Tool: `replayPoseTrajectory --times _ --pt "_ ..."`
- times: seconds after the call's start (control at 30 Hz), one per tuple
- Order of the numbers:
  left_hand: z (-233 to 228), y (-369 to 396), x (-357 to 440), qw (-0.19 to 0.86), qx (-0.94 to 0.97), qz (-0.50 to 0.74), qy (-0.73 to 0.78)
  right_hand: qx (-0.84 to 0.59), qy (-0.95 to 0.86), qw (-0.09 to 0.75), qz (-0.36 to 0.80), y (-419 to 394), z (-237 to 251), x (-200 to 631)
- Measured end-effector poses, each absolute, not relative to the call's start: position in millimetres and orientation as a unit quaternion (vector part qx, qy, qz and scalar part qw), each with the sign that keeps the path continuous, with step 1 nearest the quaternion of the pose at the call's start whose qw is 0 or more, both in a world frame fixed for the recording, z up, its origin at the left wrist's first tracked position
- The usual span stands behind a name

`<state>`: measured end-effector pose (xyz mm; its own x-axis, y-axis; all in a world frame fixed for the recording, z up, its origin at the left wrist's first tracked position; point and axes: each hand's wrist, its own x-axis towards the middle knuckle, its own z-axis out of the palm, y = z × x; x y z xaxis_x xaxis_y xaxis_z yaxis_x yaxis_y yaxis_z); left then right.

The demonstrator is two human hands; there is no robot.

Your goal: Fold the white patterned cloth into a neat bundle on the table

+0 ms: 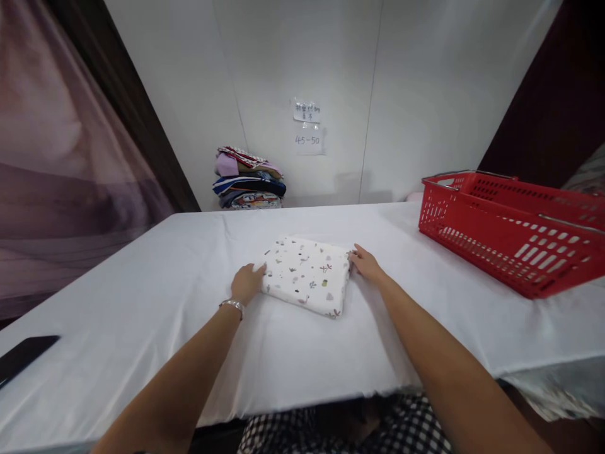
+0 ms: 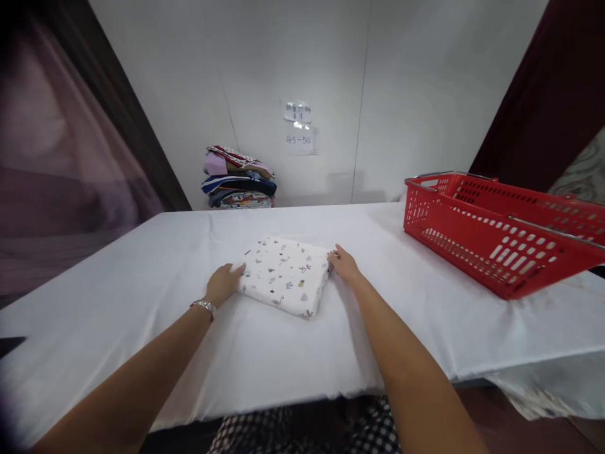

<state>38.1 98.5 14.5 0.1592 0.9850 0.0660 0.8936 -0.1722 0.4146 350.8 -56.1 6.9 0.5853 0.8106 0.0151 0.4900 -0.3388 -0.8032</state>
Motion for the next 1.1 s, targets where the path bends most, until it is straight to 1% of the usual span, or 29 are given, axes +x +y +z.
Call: replayPoseTrajectory --times 0.1,0.23,0.3,0.37,0.43,0.47,0.57,0.67,0.73,0.87,1.1 --pt "15 112 38 0.134 0.770 0.157 0.604 -0.799 -0.453 0.357 0.168 -45 11 357" --pt "25 146 41 0.144 0.796 0.151 0.568 -0.808 -0.459 0.328 0.170 -57 7 346" --pt "31 158 49 0.140 0.785 0.158 0.582 -0.812 -0.463 0.319 0.157 -70 2 334" --pt "37 157 62 0.119 0.782 0.168 0.589 -0.811 -0.464 0.328 0.138 -83 -1 323" --pt "43 138 77 0.100 0.789 0.182 0.578 -0.801 -0.460 0.357 0.140 -90 -3 318" --pt "46 122 84 0.095 0.804 0.194 0.554 -0.792 -0.455 0.375 0.159 -92 -4 318" --pt "50 59 98 0.119 0.880 0.223 0.402 -0.747 -0.425 0.437 0.265 -91 -4 327" --pt "43 -1 97 0.144 0.921 0.179 0.314 -0.700 -0.398 0.486 0.340 -92 -2 336" --pt "33 -26 90 0.123 0.938 0.168 0.277 -0.682 -0.410 0.488 0.358 -95 0 338" --pt "16 -41 82 0.090 0.939 0.170 0.285 -0.650 -0.464 0.479 0.364 -101 5 334" --pt "16 -43 85 0.087 0.933 0.179 0.301 -0.688 -0.476 0.473 0.278 -95 -1 327"
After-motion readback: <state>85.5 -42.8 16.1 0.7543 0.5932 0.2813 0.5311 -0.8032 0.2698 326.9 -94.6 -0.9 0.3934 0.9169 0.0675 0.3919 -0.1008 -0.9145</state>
